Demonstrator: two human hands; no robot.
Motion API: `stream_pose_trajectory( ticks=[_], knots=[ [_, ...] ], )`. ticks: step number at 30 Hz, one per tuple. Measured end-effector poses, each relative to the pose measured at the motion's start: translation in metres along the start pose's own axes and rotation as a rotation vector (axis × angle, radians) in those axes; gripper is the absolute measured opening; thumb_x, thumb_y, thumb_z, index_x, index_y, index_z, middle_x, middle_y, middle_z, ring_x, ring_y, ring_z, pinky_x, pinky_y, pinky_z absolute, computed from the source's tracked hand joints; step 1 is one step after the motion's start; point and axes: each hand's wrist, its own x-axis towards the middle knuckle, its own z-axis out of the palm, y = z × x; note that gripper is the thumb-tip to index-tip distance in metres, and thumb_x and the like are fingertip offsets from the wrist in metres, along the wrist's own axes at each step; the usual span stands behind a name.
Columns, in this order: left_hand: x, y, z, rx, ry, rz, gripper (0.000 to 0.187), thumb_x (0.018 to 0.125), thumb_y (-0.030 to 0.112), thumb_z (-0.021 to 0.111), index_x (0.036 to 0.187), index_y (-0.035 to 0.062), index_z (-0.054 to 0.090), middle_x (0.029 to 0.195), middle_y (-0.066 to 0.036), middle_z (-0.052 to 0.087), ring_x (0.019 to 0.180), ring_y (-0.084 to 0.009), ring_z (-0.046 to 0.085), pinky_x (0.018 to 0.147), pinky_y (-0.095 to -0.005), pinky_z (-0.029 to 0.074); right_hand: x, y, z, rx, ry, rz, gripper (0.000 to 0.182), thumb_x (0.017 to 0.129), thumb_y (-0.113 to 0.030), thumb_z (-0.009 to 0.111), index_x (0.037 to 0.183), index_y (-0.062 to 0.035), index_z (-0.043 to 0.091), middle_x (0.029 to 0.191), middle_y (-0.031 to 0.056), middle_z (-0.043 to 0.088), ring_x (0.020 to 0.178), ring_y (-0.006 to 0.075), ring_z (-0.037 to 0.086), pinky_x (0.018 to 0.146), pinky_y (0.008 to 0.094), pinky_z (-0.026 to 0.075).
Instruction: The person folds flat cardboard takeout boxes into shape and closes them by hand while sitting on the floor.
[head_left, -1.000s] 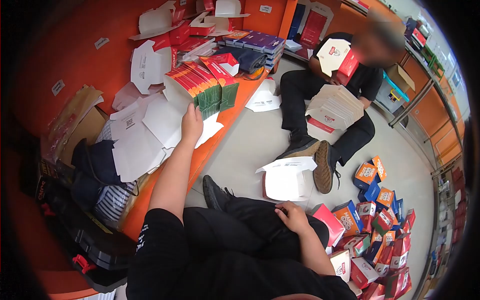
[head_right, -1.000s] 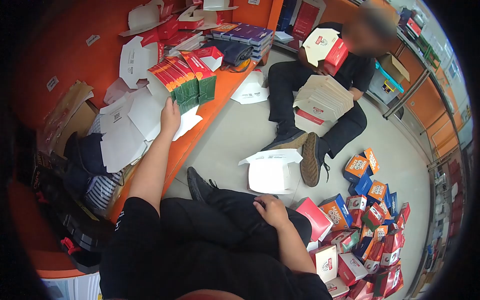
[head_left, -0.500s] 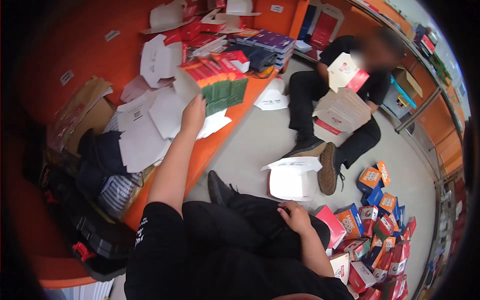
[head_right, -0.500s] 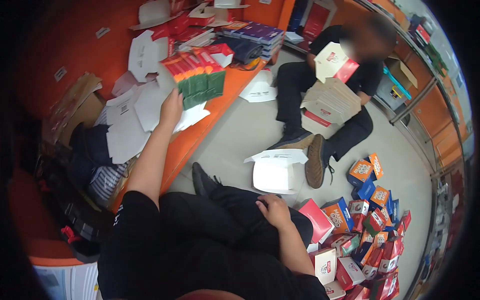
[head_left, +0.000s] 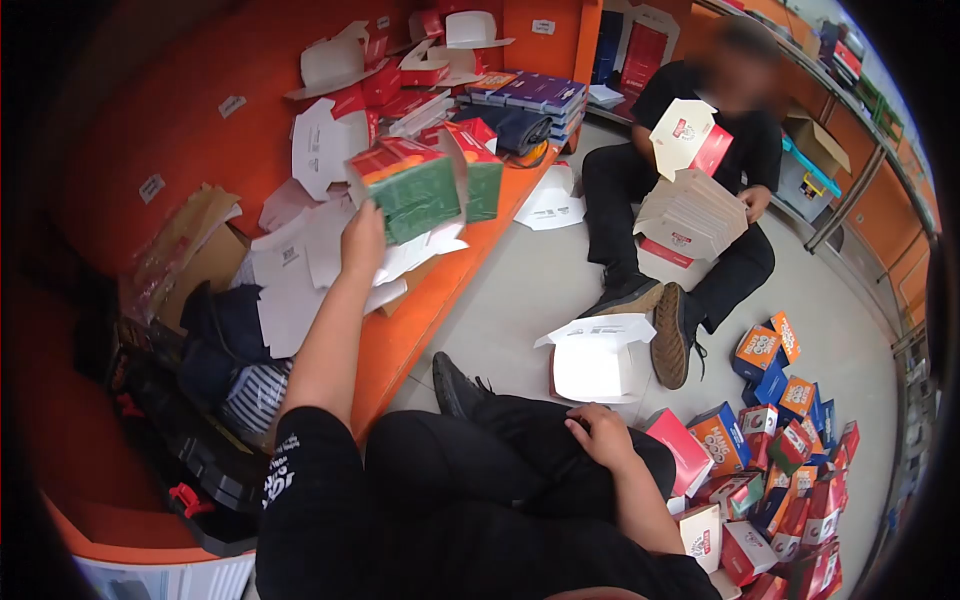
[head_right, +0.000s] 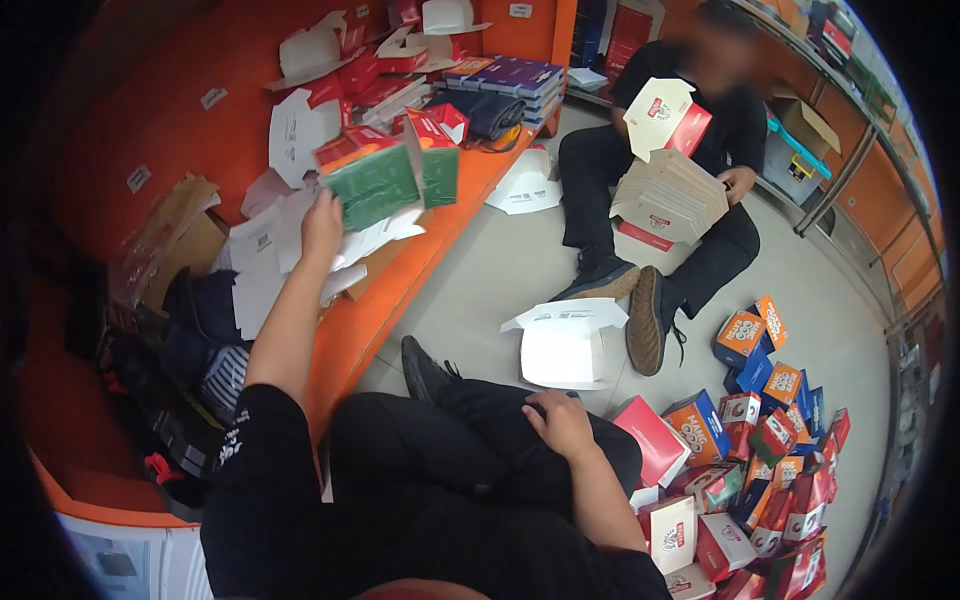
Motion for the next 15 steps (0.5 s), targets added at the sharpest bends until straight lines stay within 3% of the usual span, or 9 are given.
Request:
stream_pose_trajectory(
  ticks=[1,2,4,8,9,10,12,15],
  knots=[
    [0.001,-0.003,-0.002,-0.037,0.069,-0.048,0.017,0.089,0.018,0.047,0.090,0.0013,0.047,0.082,-0.024,0.060,0.077,-0.0430,0.057,0.067,-0.0496,0.044,0.000,0.003,0.001,-0.004,0.004,-0.003,0.021,0.082,-0.027,0.060,0.091,-0.0081,0.064,0.086,0.0095,0.062,0.083,0.0281,0.059,0.076,0.0392,0.044],
    [0.001,-0.006,-0.002,0.053,-0.114,-0.041,0.017,0.089,0.018,0.047,0.091,0.0013,0.047,0.080,-0.023,0.059,0.077,-0.0428,0.057,0.067,-0.0496,0.044,0.000,0.004,0.001,-0.005,0.000,-0.003,0.021,0.082,-0.027,0.060,0.091,-0.0081,0.064,0.086,0.0096,0.062,0.083,0.0282,0.059,0.075,0.0393,0.044],
    [-0.002,-0.007,-0.006,0.093,-0.111,0.011,0.016,0.089,0.018,0.047,0.092,0.0015,0.048,0.080,-0.023,0.059,0.077,-0.0428,0.057,0.067,-0.0500,0.044,0.000,0.003,0.001,-0.029,-0.002,-0.055,0.019,0.081,-0.022,0.062,0.091,-0.0054,0.064,0.082,0.0106,0.062,0.075,0.0251,0.059,0.070,0.0347,0.047],
    [-0.010,-0.009,-0.003,0.045,-0.060,-0.037,0.017,0.089,0.018,0.048,0.092,0.0008,0.047,0.081,-0.024,0.059,0.076,-0.0424,0.057,0.066,-0.0496,0.044,0.008,0.009,-0.004,0.450,-0.108,0.173,0.020,0.083,-0.018,0.063,0.097,-0.0040,0.063,0.079,0.0079,0.061,0.072,0.0177,0.056,0.069,0.0281,0.046],
    [-0.015,-0.011,-0.002,0.061,-0.063,-0.060,0.018,0.089,0.018,0.048,0.092,0.0006,0.047,0.081,-0.024,0.059,0.077,-0.0423,0.057,0.066,-0.0494,0.044,0.019,0.013,-0.010,0.409,-0.132,0.182,0.024,0.081,-0.018,0.064,0.100,-0.0022,0.062,0.090,0.0110,0.062,0.082,0.0235,0.060,0.073,0.0320,0.047],
    [-0.019,-0.016,0.001,0.056,-0.085,-0.022,0.019,0.089,0.019,0.048,0.092,0.0003,0.046,0.082,-0.023,0.060,0.077,-0.0419,0.057,0.066,-0.0489,0.044,0.033,0.014,-0.018,0.275,-0.052,0.060,0.027,0.082,-0.020,0.063,0.102,-0.0020,0.061,0.097,0.0127,0.061,0.085,0.0247,0.059,0.075,0.0327,0.047],
    [-0.026,-0.010,-0.003,0.040,-0.088,-0.042,0.019,0.089,0.019,0.048,0.092,0.0008,0.047,0.081,-0.023,0.059,0.077,-0.0416,0.057,0.066,-0.0486,0.044,0.074,-0.001,-0.043,0.158,-0.019,0.039,0.031,0.083,-0.023,0.062,0.105,-0.0025,0.059,0.101,0.0136,0.059,0.088,0.0262,0.059,0.076,0.0339,0.047],
    [-0.030,-0.006,-0.003,-0.020,-0.085,-0.054,0.017,0.088,0.019,0.049,0.090,0.0017,0.048,0.080,-0.023,0.059,0.077,-0.0412,0.057,0.065,-0.0477,0.043,0.136,-0.048,-0.067,0.235,0.116,-0.165,0.030,0.082,-0.022,0.062,0.105,-0.0043,0.058,0.100,0.0131,0.058,0.088,0.0257,0.059,0.076,0.0343,0.047]
  ],
)
